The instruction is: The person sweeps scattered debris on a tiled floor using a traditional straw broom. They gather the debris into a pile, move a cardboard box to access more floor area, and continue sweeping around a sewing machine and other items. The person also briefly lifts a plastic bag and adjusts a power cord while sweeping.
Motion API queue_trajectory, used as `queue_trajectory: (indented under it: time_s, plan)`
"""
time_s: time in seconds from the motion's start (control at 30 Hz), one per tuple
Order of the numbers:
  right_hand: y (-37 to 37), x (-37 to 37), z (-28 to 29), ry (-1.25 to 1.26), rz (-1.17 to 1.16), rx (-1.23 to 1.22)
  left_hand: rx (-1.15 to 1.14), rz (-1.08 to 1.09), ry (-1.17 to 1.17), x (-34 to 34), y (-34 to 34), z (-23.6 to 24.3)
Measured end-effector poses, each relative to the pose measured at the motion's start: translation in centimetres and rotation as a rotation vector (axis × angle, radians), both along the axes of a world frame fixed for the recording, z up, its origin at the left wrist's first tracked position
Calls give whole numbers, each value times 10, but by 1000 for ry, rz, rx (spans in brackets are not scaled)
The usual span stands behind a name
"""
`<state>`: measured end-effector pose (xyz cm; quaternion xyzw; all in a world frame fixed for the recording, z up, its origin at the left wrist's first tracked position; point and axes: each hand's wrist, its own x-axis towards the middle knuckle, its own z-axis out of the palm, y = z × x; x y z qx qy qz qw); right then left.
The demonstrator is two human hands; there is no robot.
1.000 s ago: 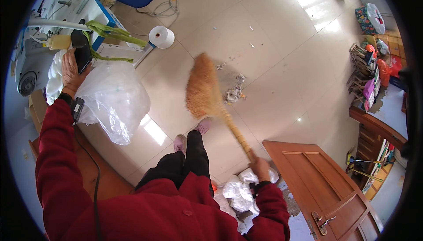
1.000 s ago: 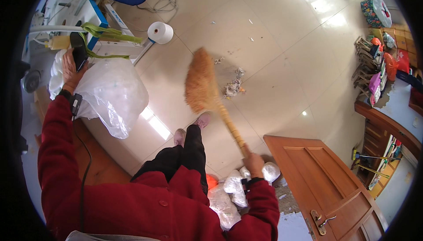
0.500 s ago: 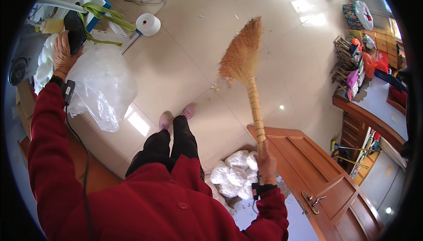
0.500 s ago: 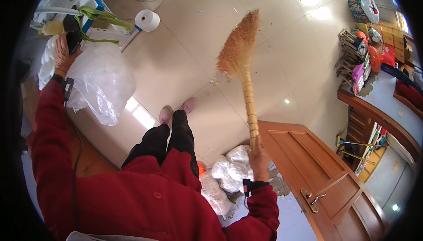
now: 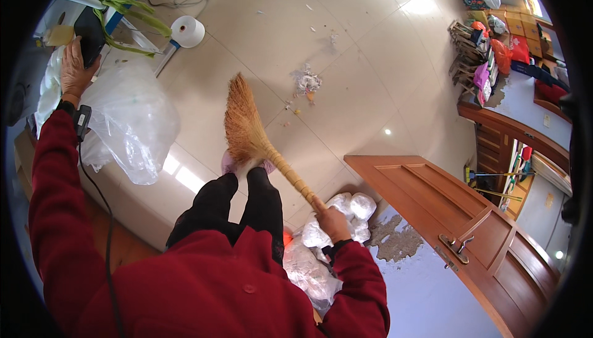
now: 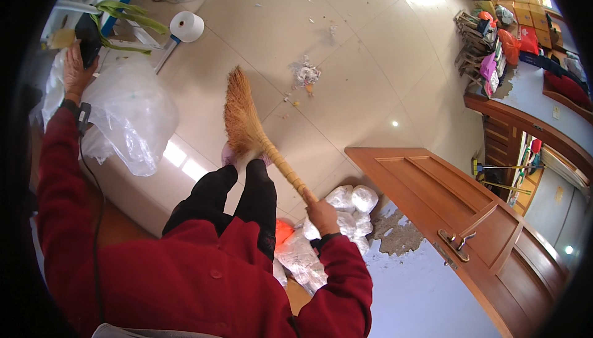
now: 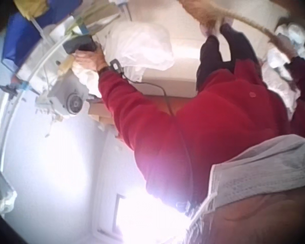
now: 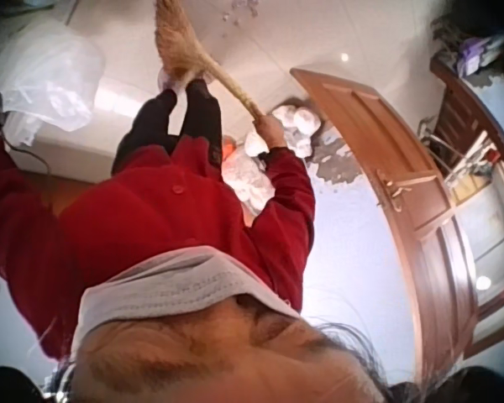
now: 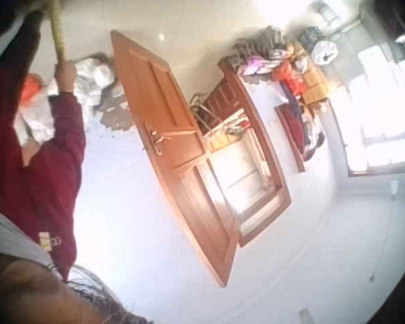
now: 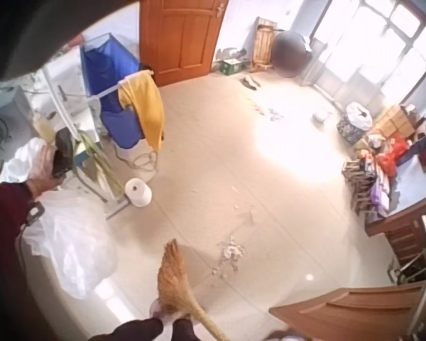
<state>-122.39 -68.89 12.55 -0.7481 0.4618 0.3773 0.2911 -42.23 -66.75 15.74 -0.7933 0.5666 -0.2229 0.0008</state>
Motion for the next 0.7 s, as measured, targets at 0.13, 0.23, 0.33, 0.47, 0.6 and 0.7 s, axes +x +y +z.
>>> queue_trajectory:
  time_s: [0.13,0.23,0.33,0.47,0.6,0.7]
  plan:
    - [-74,-30,-15,89,101,-184,14,8,-4,3,1,-2]
    - [-156,-47,-12,114,76,-290,3,-19,-53,3,1,-1]
    - [-218,-48,-2,164,136,-407,24,20,-33,3,1,-1]
    - [-260,-32,15,234,155,-469,21,4,-44,5,2,-1]
    - [-239,-38,32,215,114,-553,33,14,-26,9,3,-2]
    - [-182,-70,34,149,-120,-596,38,12,-7,8,4,-2]
